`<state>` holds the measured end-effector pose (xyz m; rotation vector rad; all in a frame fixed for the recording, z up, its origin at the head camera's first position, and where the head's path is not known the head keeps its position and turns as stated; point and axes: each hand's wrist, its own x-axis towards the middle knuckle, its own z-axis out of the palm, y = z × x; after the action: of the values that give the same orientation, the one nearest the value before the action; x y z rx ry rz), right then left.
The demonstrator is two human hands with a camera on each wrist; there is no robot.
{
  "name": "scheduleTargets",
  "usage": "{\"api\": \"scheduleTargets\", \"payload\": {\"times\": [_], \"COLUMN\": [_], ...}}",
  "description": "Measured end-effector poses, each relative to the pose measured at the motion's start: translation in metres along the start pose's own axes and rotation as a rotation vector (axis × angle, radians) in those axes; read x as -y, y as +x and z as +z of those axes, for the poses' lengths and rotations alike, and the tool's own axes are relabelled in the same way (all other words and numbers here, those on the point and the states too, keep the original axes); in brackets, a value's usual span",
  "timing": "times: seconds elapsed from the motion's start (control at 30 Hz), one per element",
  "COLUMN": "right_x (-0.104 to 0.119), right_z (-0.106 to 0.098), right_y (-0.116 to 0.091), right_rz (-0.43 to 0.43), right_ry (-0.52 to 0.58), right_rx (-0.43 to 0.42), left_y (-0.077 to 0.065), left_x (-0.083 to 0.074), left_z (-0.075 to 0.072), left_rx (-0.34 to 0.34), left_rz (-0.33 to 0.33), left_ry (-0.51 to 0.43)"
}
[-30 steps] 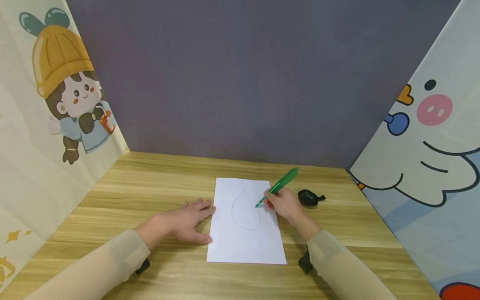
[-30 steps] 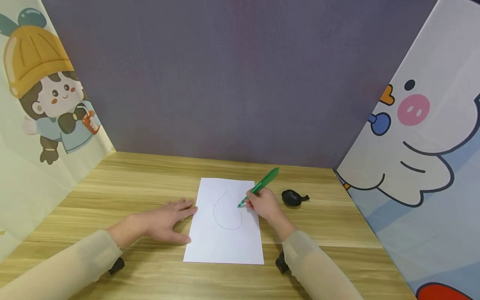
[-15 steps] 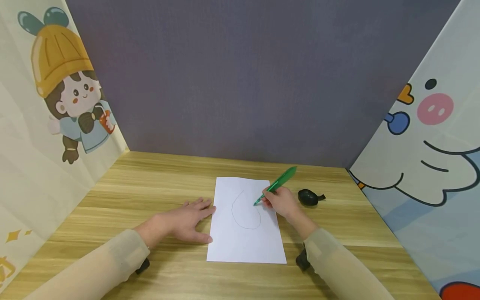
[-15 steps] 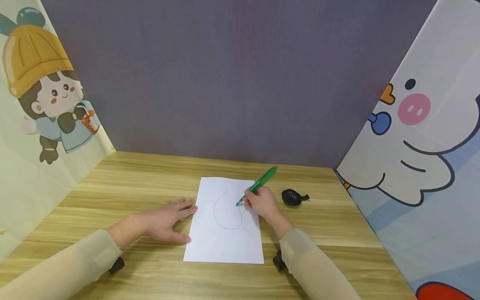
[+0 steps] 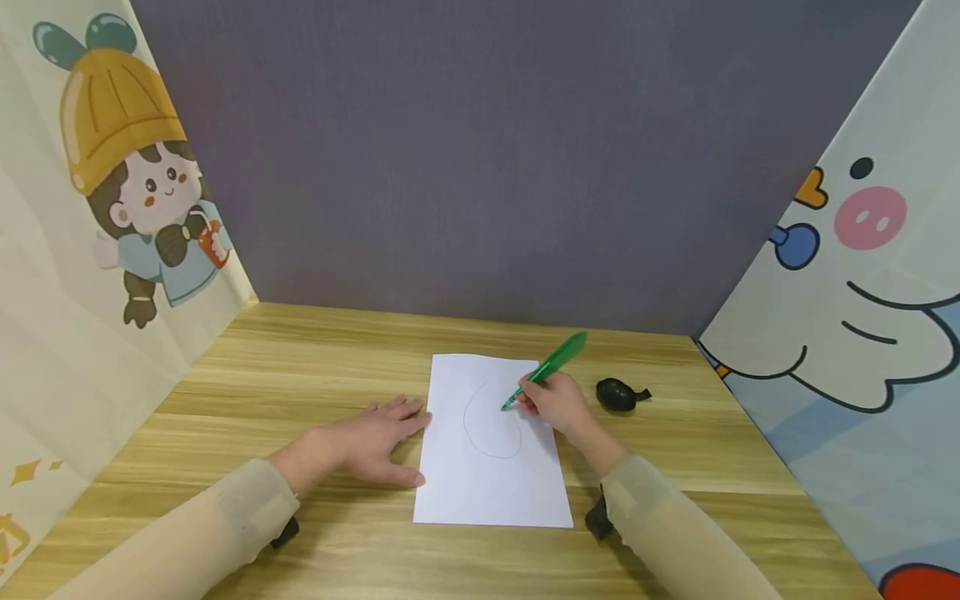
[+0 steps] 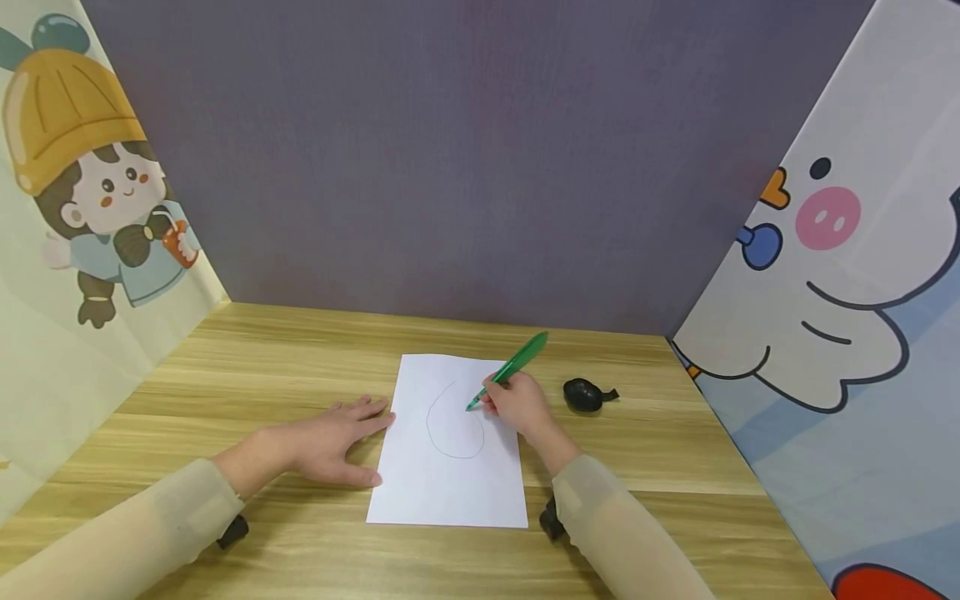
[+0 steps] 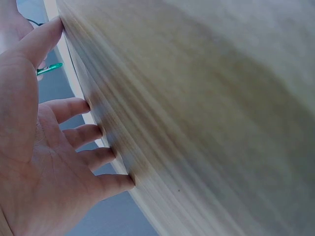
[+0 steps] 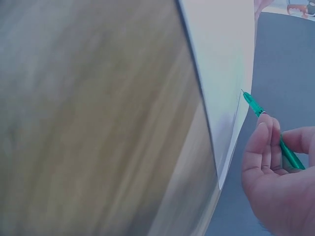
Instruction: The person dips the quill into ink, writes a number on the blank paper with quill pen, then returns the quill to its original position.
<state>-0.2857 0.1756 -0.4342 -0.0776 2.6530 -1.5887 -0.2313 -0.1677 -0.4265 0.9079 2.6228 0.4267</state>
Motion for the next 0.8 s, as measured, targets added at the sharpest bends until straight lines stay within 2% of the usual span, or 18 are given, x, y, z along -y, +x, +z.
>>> {"api": "scheduleTargets", "payload": {"times": [0.8], "right_x": [0.008], "right_z": [0.015], "right_y": [-0.002], "right_rz": [-0.028], "right_ry": [0.021], "right_rx": [0.031], "left_y": [0.0], "left_x": [0.0], "left_z": [0.001], "left_rx": [-0.005], "left_rz": [-0.004], "left_ry": [0.003]}}
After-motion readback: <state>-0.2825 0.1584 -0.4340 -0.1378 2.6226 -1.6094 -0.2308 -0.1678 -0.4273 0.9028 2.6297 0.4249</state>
